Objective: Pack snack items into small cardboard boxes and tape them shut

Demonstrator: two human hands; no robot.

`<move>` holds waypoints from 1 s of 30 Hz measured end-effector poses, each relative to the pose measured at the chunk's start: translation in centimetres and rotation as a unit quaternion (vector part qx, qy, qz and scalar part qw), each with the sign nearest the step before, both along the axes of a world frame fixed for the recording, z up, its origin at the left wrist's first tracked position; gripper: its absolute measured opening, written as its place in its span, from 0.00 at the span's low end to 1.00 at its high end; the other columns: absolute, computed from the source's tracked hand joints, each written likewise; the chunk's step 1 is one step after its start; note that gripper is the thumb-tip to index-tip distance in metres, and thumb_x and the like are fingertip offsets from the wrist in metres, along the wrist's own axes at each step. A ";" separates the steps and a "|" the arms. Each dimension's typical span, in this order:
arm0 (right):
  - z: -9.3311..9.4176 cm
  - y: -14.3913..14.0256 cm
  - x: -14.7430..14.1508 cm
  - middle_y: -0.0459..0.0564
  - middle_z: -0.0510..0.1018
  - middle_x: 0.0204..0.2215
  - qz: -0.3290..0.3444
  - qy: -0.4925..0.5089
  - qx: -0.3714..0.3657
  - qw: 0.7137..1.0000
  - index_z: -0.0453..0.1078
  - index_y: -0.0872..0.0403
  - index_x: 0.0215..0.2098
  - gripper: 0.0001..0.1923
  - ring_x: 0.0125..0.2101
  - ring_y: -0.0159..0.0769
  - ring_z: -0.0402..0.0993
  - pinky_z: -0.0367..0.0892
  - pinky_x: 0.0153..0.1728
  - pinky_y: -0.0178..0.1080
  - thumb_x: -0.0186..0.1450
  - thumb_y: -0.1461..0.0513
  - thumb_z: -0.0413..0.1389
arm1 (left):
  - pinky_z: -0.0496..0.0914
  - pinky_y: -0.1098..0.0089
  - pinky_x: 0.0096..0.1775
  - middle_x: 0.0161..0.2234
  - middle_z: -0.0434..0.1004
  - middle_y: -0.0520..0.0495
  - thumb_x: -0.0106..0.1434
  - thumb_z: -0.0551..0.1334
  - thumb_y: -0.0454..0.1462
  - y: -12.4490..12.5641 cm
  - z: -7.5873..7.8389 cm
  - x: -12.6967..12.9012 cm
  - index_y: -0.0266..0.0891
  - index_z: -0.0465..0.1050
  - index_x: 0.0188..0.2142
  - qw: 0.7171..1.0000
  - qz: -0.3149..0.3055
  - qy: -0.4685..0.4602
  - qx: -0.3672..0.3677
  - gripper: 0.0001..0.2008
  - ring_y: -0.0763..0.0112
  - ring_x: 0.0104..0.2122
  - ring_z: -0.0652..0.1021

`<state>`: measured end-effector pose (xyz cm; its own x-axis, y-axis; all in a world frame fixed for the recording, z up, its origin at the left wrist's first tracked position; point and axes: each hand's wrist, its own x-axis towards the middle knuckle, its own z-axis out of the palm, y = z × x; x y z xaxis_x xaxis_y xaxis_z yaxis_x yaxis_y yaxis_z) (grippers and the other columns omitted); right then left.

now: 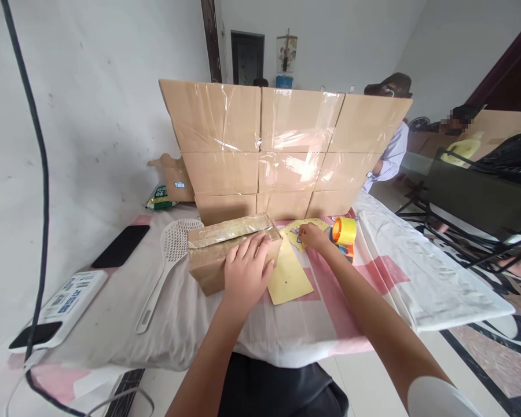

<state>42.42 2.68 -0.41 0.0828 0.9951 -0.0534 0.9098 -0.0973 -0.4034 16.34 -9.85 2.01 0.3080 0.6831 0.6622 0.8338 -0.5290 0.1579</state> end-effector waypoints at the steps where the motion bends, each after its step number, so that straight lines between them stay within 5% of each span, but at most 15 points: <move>1: -0.3 0.1 0.0 0.53 0.78 0.45 0.004 0.015 0.016 1.000 0.74 0.58 0.39 0.05 0.45 0.40 0.75 0.71 0.47 0.44 0.67 0.63 0.61 | 0.62 0.57 0.55 0.62 0.73 0.46 0.69 0.59 0.38 0.1 -0.1 0.0 0.41 0.70 0.58 1.000 0.000 0.004 0.004 0.19 0.57 0.59 0.73; 5: -0.8 0.0 0.5 0.53 0.78 0.34 0.028 0.115 0.081 0.990 0.70 0.55 0.31 0.03 0.39 0.40 0.74 0.66 0.41 0.39 0.62 0.68 0.58 | 0.62 0.58 0.53 0.62 0.74 0.46 0.69 0.58 0.37 0.5 -0.3 -0.2 0.41 0.70 0.58 0.999 -0.005 0.025 0.029 0.18 0.58 0.57 0.75; 8: -1.1 -0.8 0.6 0.50 0.79 0.35 0.071 0.224 0.116 0.965 0.69 0.53 0.37 0.03 0.37 0.37 0.75 0.67 0.39 0.38 0.64 0.63 0.58 | 0.63 0.60 0.50 0.59 0.77 0.47 0.69 0.59 0.37 0.6 -0.2 -0.9 0.42 0.70 0.57 0.998 -0.013 0.030 0.057 0.17 0.60 0.54 0.78; 13: -2.1 -2.8 -1.3 0.47 0.80 0.33 0.182 0.380 0.087 0.903 0.66 0.50 0.48 0.18 0.35 0.37 0.77 0.70 0.38 0.39 0.64 0.53 0.61 | 0.64 0.63 0.46 0.51 0.82 0.52 0.65 0.64 0.34 0.6 -0.5 -2.8 0.45 0.74 0.50 0.992 -0.026 0.022 0.120 0.14 0.64 0.47 0.82; 17: -3.0 -4.4 -4.0 0.46 0.79 0.32 0.261 0.479 0.088 0.834 0.67 0.50 0.46 0.18 0.31 0.34 0.73 0.65 0.35 0.38 0.64 0.51 0.62 | 0.64 0.62 0.45 0.48 0.84 0.51 0.63 0.66 0.33 1.0 -0.9 -3.1 0.44 0.75 0.48 0.987 -0.025 0.026 0.155 0.14 0.64 0.43 0.83; 22: -3.7 -5.8 -7.2 0.45 0.78 0.35 0.235 0.488 0.142 0.828 0.67 0.50 0.45 0.10 0.27 0.30 0.63 0.62 0.32 0.36 0.66 0.58 0.59 | 0.64 0.61 0.43 0.44 0.85 0.49 0.62 0.65 0.32 1.3 -1.2 -2.4 0.43 0.77 0.45 0.984 -0.016 0.001 0.178 0.11 0.62 0.39 0.83; 27: -3.8 -7.2 -9.2 0.46 0.73 0.41 0.071 0.484 0.186 0.852 0.67 0.50 0.42 0.10 0.28 0.30 0.63 0.64 0.32 0.37 0.63 0.60 0.60 | 0.64 0.61 0.43 0.43 0.86 0.48 0.62 0.65 0.31 1.2 -1.0 -2.1 0.43 0.77 0.43 0.985 -0.013 -0.006 0.172 0.10 0.62 0.38 0.83; 30: -3.9 -7.9 -9.6 0.47 0.72 0.36 0.079 0.484 0.182 0.852 0.72 0.51 0.36 0.03 0.27 0.30 0.63 0.64 0.30 0.37 0.63 0.61 0.58 | 0.63 0.62 0.43 0.43 0.86 0.49 0.61 0.66 0.31 1.2 -1.0 -2.2 0.43 0.77 0.43 0.985 -0.011 -0.007 0.175 0.11 0.62 0.39 0.83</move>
<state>32.79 -5.18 -4.27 0.0387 0.9550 0.2940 0.1236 0.2874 -0.9498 14.18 -8.63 1.00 0.3085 0.4064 0.8600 0.8207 -0.5709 -0.0246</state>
